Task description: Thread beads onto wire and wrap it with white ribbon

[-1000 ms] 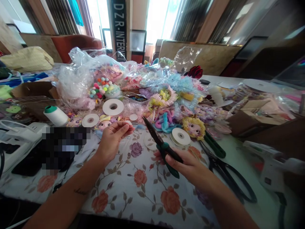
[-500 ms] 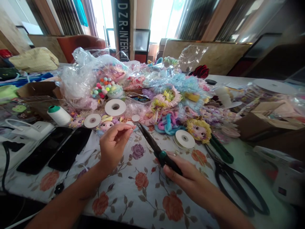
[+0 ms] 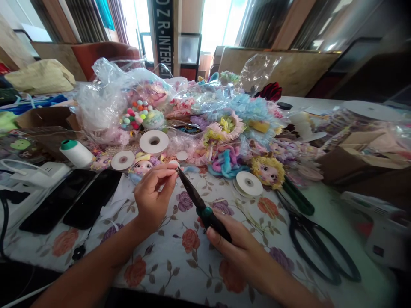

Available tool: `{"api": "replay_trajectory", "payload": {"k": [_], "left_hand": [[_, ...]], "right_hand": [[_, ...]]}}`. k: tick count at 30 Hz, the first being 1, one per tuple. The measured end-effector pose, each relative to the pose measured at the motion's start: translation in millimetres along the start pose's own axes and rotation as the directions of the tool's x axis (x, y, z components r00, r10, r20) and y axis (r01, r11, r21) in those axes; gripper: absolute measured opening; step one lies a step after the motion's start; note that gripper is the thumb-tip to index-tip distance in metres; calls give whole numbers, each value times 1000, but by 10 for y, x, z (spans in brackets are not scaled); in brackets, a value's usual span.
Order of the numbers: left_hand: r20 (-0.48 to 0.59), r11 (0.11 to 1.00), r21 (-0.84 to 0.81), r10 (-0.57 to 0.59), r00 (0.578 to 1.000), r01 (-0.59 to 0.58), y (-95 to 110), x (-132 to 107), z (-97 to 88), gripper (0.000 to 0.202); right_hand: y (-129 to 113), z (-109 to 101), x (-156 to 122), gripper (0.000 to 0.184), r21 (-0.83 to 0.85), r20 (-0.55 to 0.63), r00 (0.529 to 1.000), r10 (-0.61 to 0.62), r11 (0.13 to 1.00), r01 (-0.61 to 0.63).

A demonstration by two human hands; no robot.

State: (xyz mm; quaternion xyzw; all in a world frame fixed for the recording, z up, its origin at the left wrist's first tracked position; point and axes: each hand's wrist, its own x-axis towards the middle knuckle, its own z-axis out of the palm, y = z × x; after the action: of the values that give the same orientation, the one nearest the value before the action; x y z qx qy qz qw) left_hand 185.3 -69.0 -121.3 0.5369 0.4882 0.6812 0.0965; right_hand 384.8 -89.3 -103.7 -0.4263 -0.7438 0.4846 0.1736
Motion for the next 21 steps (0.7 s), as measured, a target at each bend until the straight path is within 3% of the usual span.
{"api": "replay_trajectory", "payload": {"k": [11, 21], "left_hand": [[20, 990, 71, 118, 993, -119, -12, 11, -27, 10], [70, 960, 170, 213, 974, -222, -21, 62, -66, 9]], "right_hand": [[62, 51, -37, 53, -23, -22, 995, 102, 994, -102], [28, -8, -19, 58, -111, 12, 999, 44, 993, -42]]}}
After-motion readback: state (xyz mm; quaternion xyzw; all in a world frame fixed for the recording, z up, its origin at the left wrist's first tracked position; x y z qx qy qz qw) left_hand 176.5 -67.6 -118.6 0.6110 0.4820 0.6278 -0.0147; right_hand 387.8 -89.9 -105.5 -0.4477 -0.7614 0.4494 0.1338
